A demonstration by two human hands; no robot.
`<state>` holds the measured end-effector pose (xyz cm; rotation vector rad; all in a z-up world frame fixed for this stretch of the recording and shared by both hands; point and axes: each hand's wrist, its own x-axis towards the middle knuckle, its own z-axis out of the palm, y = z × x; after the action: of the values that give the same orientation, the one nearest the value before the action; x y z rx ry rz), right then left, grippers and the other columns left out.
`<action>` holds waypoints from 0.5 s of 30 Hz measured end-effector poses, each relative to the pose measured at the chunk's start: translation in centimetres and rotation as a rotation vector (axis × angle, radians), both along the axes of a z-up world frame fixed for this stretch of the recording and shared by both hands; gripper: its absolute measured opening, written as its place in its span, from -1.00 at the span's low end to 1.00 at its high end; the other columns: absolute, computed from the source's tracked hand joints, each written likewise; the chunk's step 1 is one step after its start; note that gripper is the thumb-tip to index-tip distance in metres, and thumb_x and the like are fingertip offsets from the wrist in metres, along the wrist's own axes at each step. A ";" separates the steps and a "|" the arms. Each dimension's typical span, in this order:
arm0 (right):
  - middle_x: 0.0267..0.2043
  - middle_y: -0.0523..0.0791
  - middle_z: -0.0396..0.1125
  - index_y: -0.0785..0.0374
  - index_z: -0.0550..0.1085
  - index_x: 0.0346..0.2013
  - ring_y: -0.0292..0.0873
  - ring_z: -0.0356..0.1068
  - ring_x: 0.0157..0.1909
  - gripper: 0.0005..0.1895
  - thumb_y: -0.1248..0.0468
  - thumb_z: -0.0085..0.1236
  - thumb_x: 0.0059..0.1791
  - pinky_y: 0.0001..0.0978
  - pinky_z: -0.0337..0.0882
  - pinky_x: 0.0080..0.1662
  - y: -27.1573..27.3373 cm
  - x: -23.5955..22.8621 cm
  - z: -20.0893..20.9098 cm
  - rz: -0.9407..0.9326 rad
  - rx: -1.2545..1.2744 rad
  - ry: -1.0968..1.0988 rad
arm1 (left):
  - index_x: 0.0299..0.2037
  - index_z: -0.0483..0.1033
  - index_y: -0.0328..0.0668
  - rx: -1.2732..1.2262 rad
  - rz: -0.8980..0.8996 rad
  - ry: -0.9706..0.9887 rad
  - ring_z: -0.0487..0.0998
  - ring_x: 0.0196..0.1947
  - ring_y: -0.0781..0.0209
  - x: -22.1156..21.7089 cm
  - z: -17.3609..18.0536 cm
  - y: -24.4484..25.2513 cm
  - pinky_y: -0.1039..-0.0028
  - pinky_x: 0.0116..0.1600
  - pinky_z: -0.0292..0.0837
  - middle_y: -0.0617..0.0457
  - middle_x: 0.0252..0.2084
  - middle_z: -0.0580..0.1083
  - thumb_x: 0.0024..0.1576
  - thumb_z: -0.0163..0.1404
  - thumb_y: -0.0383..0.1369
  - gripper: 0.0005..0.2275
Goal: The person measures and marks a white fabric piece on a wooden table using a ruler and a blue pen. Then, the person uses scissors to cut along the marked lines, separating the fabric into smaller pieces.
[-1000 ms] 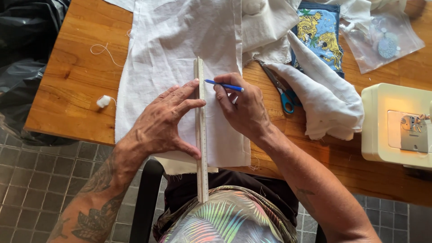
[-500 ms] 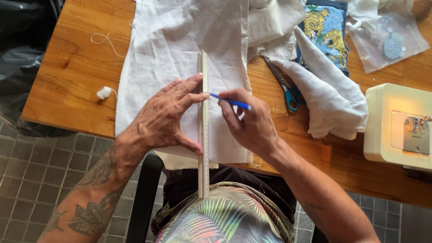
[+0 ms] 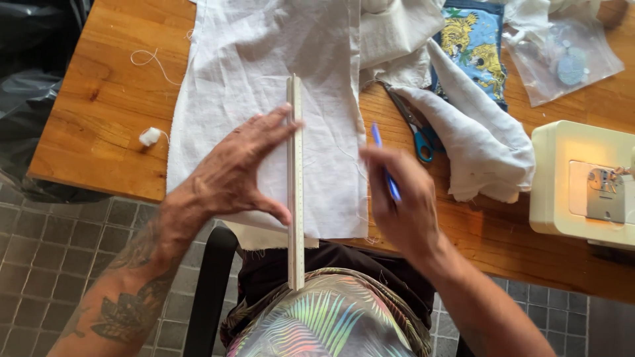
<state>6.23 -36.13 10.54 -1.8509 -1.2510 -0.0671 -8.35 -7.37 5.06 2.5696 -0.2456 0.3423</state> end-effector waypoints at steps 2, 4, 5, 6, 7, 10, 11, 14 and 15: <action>0.03 0.10 0.60 0.31 0.56 0.13 0.12 0.54 -0.03 -0.86 0.49 0.10 0.31 -0.05 0.45 0.04 1.5 2.6 -1.5 -0.050 -0.021 -0.147 | 0.79 -0.13 -0.34 -0.102 -0.006 -0.008 0.07 0.83 -0.38 0.1 0.6 0.7 -0.07 0.83 0.03 -0.42 0.82 0.03 -0.19 0.52 0.34 0.47; -0.04 0.06 0.63 0.29 0.55 0.10 0.16 0.45 -0.10 -0.84 0.36 0.26 0.22 0.05 0.43 0.01 3.1 5.1 -3.1 -0.167 -0.122 -0.260 | 0.72 0.12 -0.44 0.109 0.389 -0.057 0.33 0.62 -0.41 0.9 1.1 2.0 -0.05 0.74 0.17 -0.45 0.62 0.33 -0.02 0.59 0.15 0.24; -0.04 0.06 0.63 0.29 0.55 0.10 0.16 0.45 -0.10 -0.84 0.36 0.26 0.22 0.05 0.43 0.01 3.8 5.7 -3.5 -0.172 -0.115 -0.266 | 0.72 0.12 -0.44 0.113 0.386 -0.064 0.33 0.62 -0.41 1.3 -0.7 3.6 -0.05 0.74 0.17 -0.45 0.62 0.33 -0.02 0.59 0.15 0.24; -0.07 0.06 0.60 0.27 0.53 0.10 0.15 0.43 -0.12 -0.78 0.31 0.34 0.19 0.04 0.42 -0.01 4.7 6.2 -4.0 -0.183 -0.131 -0.264 | 0.62 0.30 -0.36 0.235 0.615 -0.054 0.38 0.40 -0.31 1.2 -2.5 5.1 -0.02 0.49 0.27 -0.40 0.43 0.40 0.14 0.17 0.40 0.05; -0.09 0.05 0.57 0.26 0.51 0.10 0.14 0.40 -0.15 -0.71 0.26 0.42 0.17 0.03 0.41 -0.04 5.6 6.6 -4.4 -0.195 -0.147 -0.263 | 0.52 0.47 -0.28 0.357 0.844 -0.042 0.43 0.17 -0.21 1.1 -4.3 6.7 0.01 0.25 0.37 -0.35 0.23 0.46 0.30 -0.26 0.66 0.07; -0.20 -0.02 0.39 0.25 0.42 0.03 0.01 0.34 -0.20 -0.66 0.23 0.45 0.17 -0.02 0.42 0.00 8.2 7.5 -4.1 -0.211 -0.225 -0.212 | 0.59 0.47 -0.19 0.339 0.933 0.038 0.41 0.10 -0.13 2.9 -4.1 8.9 0.11 0.16 0.43 -0.19 0.13 0.48 0.26 0.37 0.40 -0.07; -0.20 -0.02 0.39 0.25 0.42 0.03 0.01 0.34 -0.20 -0.66 0.23 0.45 0.17 -0.02 0.42 0.00 8.8 8.3 -4.9 -0.215 -0.222 -0.214 | 0.59 0.47 -0.19 0.340 0.931 0.033 0.41 0.10 -0.13 4.0 -3.7 9.3 0.11 0.16 0.43 -0.19 0.13 0.48 0.26 0.37 0.40 -0.07; -0.25 0.01 0.46 0.21 0.41 0.05 0.10 0.44 -0.19 -0.62 0.53 0.37 0.06 0.01 0.46 -0.14 10.8 10.0 -6.8 -0.234 -0.103 -0.252 | 0.06 0.53 -0.06 0.081 1.023 0.140 0.51 0.01 -0.09 6.5 -2.9 10.4 0.10 0.07 0.48 -0.10 0.00 0.55 0.35 0.42 -0.01 -0.59; -0.22 0.02 0.47 0.22 0.42 0.03 0.15 0.42 -0.17 -0.71 0.52 0.25 0.08 0.04 0.42 -0.09 11.2 10.4 -6.9 -0.215 -0.080 -0.349 | -0.04 0.60 -0.07 0.096 0.991 0.113 0.60 -0.02 -0.13 7.3 -2.7 10.7 0.04 0.10 0.51 -0.11 -0.05 0.63 0.37 0.40 -0.11 -0.71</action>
<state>16.64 -24.98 3.63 -2.1009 -1.2941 -0.4818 -1.06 3.30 2.38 2.5992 1.1043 0.5262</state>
